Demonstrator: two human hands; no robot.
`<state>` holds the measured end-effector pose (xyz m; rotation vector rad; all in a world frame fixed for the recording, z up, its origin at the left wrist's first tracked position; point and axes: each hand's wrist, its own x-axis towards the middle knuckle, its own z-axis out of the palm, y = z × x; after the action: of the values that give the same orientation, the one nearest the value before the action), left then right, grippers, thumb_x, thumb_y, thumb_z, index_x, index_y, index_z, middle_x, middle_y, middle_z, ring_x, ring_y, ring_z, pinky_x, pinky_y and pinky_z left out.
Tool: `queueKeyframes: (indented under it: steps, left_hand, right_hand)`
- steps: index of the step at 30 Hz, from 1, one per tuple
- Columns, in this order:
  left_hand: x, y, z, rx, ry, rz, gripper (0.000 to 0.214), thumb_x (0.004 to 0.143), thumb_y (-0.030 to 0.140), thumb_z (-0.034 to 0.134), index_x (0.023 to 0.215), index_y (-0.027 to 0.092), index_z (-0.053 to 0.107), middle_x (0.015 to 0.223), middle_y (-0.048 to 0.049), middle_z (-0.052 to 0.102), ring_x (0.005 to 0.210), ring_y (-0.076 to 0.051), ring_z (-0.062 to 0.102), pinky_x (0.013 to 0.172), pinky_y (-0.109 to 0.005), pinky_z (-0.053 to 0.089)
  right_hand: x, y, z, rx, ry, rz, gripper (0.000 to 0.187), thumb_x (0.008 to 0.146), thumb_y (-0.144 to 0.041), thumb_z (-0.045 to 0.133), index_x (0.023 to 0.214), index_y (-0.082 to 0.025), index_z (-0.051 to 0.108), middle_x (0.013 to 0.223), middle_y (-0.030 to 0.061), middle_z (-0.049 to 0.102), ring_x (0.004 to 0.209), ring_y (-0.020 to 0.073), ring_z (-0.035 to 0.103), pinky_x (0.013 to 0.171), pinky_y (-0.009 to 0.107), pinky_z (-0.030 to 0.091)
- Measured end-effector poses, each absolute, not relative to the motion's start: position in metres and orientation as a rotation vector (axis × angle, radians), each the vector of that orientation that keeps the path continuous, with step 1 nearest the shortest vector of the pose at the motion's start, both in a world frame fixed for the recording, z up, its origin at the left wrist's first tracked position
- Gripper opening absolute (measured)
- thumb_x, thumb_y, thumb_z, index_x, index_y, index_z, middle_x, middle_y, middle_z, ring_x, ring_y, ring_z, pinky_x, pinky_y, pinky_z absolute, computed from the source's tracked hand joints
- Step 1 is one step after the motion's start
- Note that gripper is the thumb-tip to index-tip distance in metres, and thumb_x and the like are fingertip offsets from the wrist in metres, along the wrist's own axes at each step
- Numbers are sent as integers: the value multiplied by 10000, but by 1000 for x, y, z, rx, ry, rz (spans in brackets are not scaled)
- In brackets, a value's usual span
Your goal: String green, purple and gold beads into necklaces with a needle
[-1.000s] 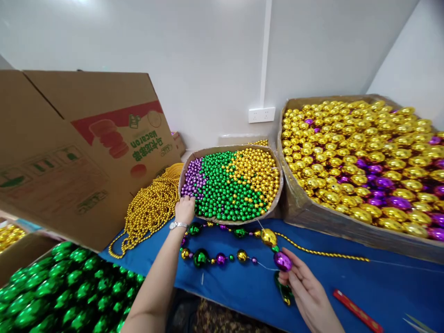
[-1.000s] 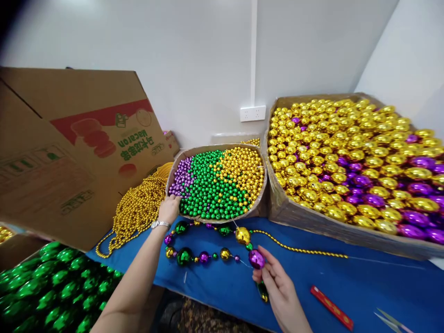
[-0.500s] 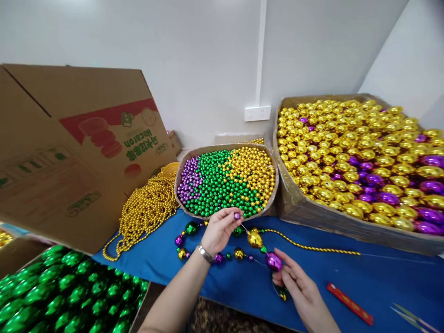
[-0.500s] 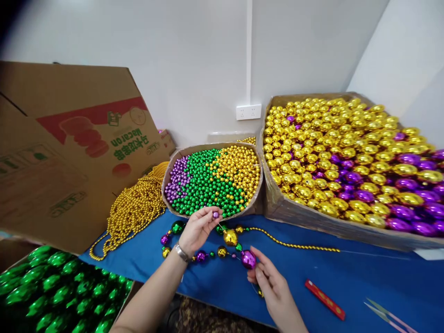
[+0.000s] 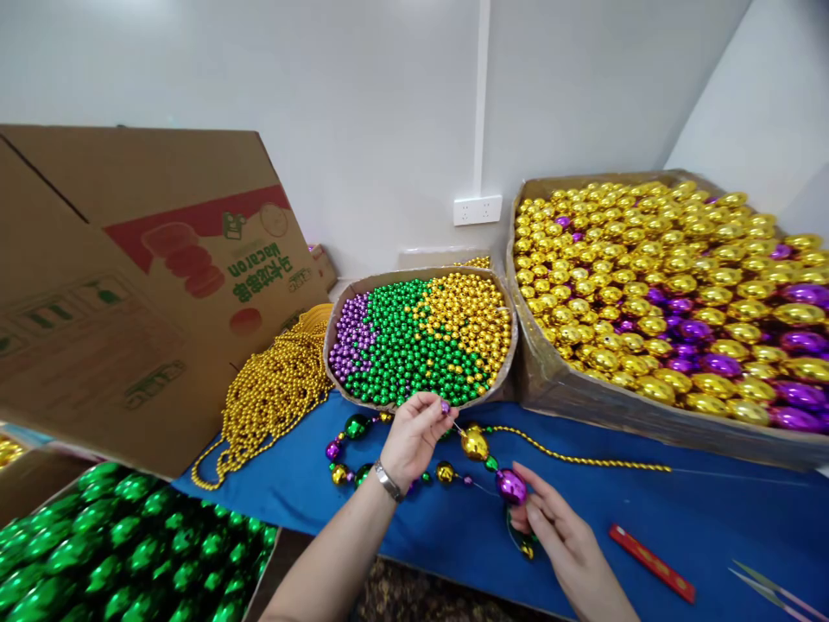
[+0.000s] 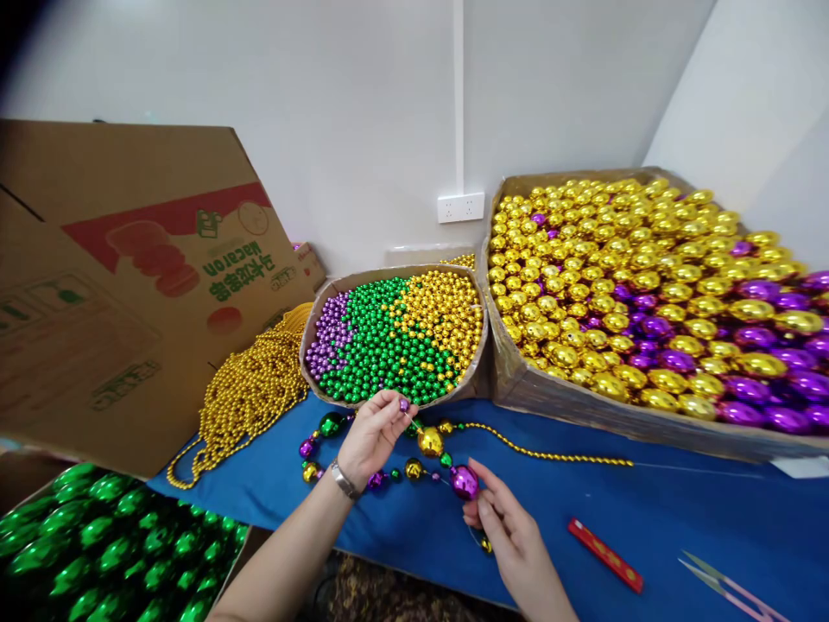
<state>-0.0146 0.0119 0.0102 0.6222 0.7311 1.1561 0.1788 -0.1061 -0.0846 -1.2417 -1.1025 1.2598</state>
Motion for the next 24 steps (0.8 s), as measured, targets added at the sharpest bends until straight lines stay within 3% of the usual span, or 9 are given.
queueKeyframes:
  steps: [10,18,24]
  left_hand:
    - [-13,8,12,755,744,1165,261,648,270,779,798,129,618,749,-17,647,767,-149,659,703,-243,517]
    - [4,4,6,1067,814,1069,238,669,296,753,815,132,660,833,-53,684,674,-102,602,645,-218,496]
    - [37,-6,-12,1248,812,995,248,716,383,691,769,140,675,879,-83,693,715,-151,626,653,-268,518]
  right_hand:
    - [179,-106,-81,-1257,-1107,1222,562,859,-530,486,1327,-220,472,798,40,665,764,178,655,749,303,541]
    - [200,-100,-69,-1511,-1428,837,459,891,-442,441,1303,-249,506,1067,63,676,951,222,645,878,334,483]
    - [216,-95,-106,-1527,-1349,896,454,881,-429,439,1285,-235,513,1167,60,636,1000,221,627,878,361,494]
